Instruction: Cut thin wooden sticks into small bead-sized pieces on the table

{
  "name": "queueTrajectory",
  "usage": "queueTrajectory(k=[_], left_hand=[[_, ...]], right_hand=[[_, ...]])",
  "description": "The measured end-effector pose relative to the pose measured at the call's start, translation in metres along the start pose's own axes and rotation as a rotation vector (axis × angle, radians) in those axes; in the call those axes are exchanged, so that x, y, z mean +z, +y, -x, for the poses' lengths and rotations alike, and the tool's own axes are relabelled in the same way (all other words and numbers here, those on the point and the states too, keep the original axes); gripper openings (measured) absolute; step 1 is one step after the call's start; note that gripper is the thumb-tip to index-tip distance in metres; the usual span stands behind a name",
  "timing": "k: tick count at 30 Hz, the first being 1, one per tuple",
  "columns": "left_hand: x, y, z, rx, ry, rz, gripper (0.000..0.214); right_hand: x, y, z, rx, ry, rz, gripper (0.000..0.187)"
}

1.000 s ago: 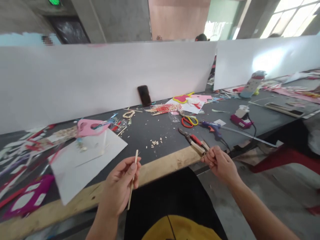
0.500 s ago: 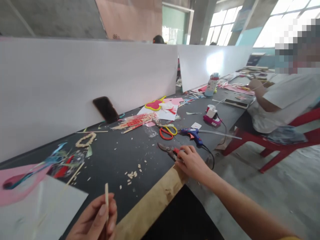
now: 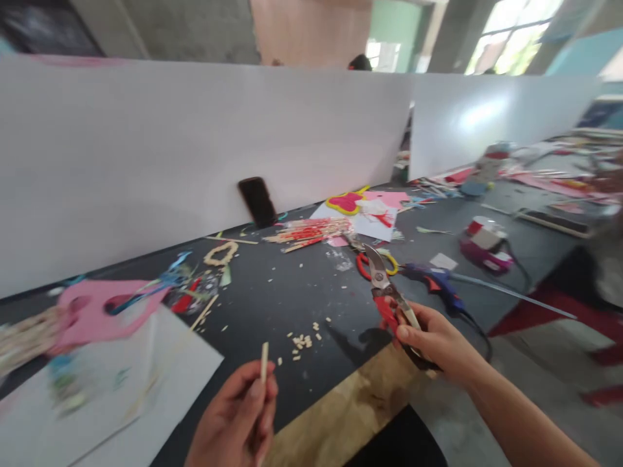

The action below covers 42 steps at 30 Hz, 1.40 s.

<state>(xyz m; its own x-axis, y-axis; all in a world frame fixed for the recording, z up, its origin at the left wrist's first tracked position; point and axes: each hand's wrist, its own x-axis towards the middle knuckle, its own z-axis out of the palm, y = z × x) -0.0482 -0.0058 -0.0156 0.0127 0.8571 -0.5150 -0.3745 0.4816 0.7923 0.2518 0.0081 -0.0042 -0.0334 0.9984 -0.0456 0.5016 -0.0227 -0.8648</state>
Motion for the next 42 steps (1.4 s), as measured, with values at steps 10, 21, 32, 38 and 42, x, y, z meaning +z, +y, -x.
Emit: queueTrajectory(k=[10, 21, 32, 38, 42], left_hand=[[0.003, 0.015, 0.002, 0.165, -0.024, 0.028, 0.033], [0.007, 0.046, -0.021, 0.294, -0.143, -0.298, 0.028], [0.017, 0.036, -0.023, 0.403, -0.098, -0.388, 0.023], [0.026, 0.028, -0.017, 0.291, -0.183, -0.158, 0.023], [0.044, 0.014, -0.012, 0.237, -0.23, -0.135, 0.026]], right_hand=[[0.041, -0.005, -0.03, 0.193, -0.214, -0.588, 0.031], [0.023, -0.013, -0.035, -0.224, -0.225, -0.082, 0.034], [0.062, -0.006, -0.034, -0.648, -0.086, 0.488, 0.052], [0.062, -0.033, -0.039, -0.399, -0.011, 0.172, 0.027], [0.059, -0.058, -0.042, -0.221, -0.02, -0.004, 0.028]])
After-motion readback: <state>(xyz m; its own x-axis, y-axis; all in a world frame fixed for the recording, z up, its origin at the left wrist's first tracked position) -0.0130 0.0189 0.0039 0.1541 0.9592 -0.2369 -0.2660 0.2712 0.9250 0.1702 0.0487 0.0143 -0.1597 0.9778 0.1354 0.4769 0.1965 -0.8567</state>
